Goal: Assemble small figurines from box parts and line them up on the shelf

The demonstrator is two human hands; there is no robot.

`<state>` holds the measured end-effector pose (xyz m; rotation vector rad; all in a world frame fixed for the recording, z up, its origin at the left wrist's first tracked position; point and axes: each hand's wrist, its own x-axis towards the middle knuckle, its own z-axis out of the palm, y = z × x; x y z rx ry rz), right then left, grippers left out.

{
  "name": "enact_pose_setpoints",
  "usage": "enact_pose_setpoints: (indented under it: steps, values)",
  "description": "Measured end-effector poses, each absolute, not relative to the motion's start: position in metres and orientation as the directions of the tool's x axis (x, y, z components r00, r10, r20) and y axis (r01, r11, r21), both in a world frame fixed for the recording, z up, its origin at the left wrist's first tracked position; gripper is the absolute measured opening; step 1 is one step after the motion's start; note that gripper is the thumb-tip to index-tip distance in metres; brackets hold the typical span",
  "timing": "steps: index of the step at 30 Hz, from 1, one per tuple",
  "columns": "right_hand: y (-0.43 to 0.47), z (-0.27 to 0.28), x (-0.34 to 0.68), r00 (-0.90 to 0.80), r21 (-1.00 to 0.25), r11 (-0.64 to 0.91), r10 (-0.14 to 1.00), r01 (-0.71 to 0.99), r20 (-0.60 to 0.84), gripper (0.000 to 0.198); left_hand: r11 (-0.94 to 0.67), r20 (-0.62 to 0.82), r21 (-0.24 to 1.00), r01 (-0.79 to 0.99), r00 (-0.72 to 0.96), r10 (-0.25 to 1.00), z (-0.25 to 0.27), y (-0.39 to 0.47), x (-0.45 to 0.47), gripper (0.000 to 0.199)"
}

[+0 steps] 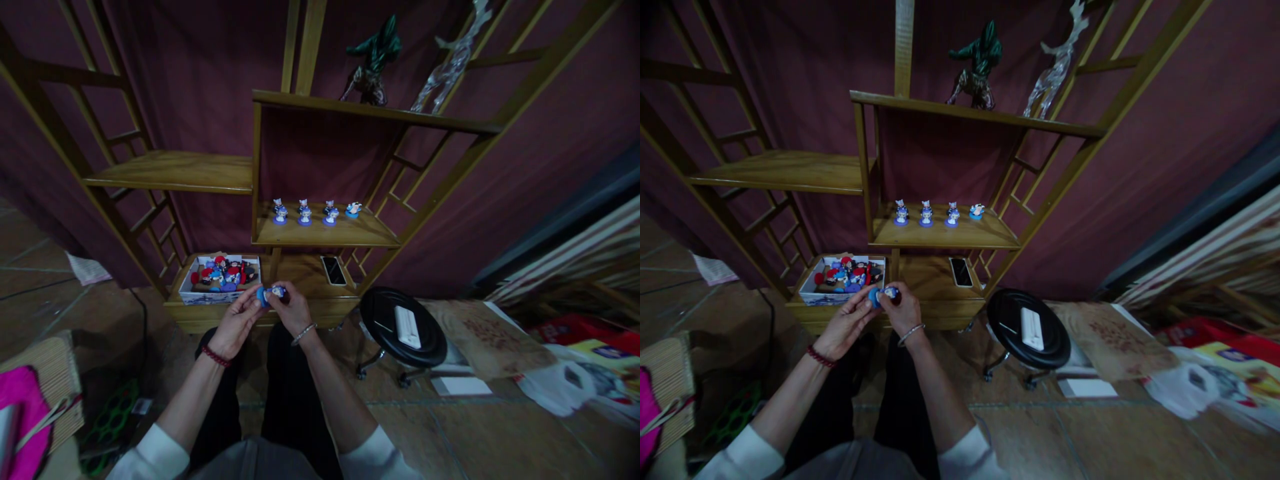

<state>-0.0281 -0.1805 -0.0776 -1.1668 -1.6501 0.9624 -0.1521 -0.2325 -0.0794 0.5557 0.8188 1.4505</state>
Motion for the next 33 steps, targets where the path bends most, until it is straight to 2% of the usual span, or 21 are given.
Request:
enact_pose_setpoints:
  steps: [11,23,33]
  values:
    - [-0.176,-0.086,-0.028,-0.127,-0.956,0.143,0.985,0.256,0.114,0.020,0.080,-0.131,0.825,-0.560,-0.053,0.990,-0.078,-0.231,-0.150,0.043]
    - [-0.177,-0.088,-0.029,-0.122,-0.998,0.031,0.992,0.051,0.025,0.026,0.069,-0.111,0.881,-0.469,-0.063,0.992,-0.075,-0.231,-0.150,0.045]
    - [-0.178,-0.086,-0.028,-0.172,-0.984,0.168,0.973,0.061,0.156,0.022,0.055,-0.113,0.864,-0.501,-0.086,0.990,-0.077,-0.231,-0.148,0.044]
